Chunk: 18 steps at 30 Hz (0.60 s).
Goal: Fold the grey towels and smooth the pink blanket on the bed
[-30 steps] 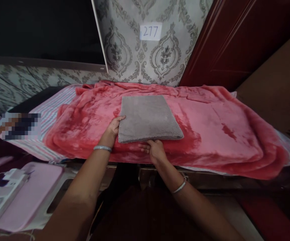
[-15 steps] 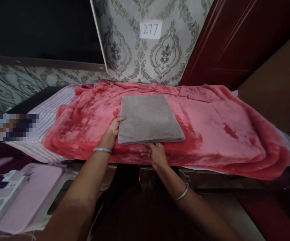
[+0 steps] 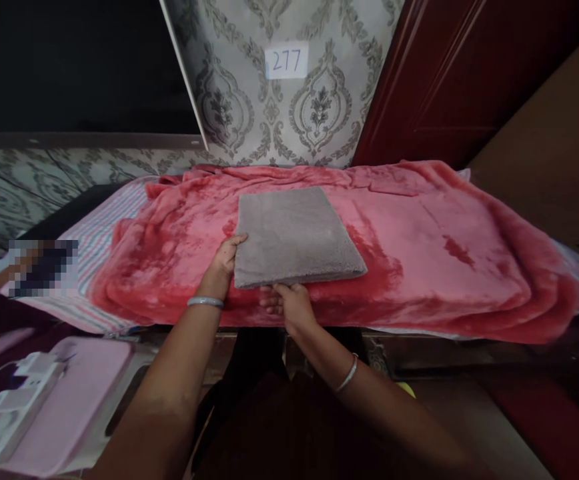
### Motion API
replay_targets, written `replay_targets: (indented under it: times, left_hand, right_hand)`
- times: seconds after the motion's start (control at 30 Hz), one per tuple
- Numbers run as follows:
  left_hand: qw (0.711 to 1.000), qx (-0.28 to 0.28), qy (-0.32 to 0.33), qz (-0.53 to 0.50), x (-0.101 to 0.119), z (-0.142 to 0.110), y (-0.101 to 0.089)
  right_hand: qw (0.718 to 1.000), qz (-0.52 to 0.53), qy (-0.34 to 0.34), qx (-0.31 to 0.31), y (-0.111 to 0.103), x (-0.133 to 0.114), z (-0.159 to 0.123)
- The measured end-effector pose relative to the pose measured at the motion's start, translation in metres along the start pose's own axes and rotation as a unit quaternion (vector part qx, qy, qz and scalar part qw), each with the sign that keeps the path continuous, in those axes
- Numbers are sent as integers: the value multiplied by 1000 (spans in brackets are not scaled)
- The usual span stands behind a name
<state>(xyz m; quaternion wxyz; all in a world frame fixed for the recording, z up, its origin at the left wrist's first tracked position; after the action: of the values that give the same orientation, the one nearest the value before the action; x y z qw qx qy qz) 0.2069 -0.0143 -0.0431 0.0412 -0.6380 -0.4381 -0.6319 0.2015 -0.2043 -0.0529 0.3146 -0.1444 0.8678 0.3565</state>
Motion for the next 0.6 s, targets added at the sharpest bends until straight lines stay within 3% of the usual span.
replay_targets:
  times: [0.3,0.6]
  left_hand:
    - [1000,17,-12,6,2,-7,3]
    - [999,32,-15,18,11,-10,7]
  right_hand:
    - [999,-8,43,26,-5,4,-11]
    - [991,-50,110,-62,9,6,-7]
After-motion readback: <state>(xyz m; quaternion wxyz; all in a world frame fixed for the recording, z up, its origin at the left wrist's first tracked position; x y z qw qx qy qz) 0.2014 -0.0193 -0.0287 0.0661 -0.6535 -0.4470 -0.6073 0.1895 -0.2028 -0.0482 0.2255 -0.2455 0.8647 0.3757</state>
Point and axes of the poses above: each hand's wrist, its own z-axis towards the middle knuckle, its own y-axis out of the palm, x = y × z, the point moved 8 cm from there along z, towards the middle knuckle, and after that the axes turned 12 degrees about y, right-handed, at the moved point
